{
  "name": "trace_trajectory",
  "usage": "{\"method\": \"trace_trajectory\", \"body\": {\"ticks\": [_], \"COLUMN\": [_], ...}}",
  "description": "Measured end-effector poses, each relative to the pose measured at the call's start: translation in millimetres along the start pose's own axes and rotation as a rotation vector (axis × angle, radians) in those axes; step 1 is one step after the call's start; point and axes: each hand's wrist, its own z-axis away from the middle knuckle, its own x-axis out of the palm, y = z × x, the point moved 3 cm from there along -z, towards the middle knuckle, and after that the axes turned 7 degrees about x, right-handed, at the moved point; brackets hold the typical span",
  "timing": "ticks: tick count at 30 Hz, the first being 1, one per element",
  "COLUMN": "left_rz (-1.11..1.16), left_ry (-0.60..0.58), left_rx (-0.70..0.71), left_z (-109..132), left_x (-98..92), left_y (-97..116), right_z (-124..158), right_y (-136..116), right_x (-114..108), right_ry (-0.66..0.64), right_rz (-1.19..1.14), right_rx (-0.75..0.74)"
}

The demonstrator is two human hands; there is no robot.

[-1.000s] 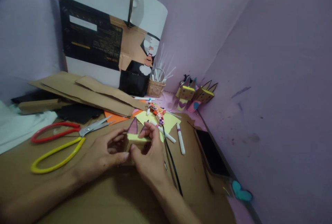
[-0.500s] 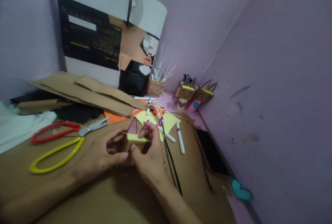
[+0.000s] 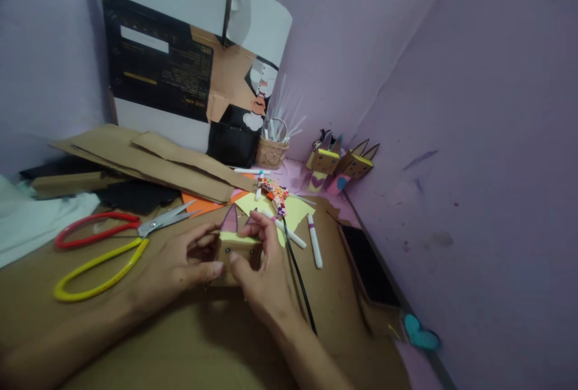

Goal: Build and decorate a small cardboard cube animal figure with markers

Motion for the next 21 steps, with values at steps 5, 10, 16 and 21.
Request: {"method": "trace_trajectory", "body": {"ticks": [5, 10, 16, 21], "left_rz": [0.054, 0.135, 0.154, 0.154], "left_ry": [0.079, 0.098, 0.100, 0.078], "left_rx": [-0.059, -0.046, -0.082, -0.100], "left_z": [-3.2, -5.1, -3.6, -2.7], "left_x": [-6.4, -13.7, -17.7, -16.7], "left_y": [1.4, 1.1, 1.5, -0.1], "right_z": [-0.3, -4.8, -5.2, -4.4], "right_y": [3.8, 14.0, 15.5, 11.0], "right_x": [-13.0, -34.3, -39.6, -35.5], "right_ry": [0.152, 0.387, 0.353, 0.291], "right_rz": [-0.105, -0.204, -0.213, -0.190], "right_rx": [-0.095, 0.039, 0.162, 0.116]}}
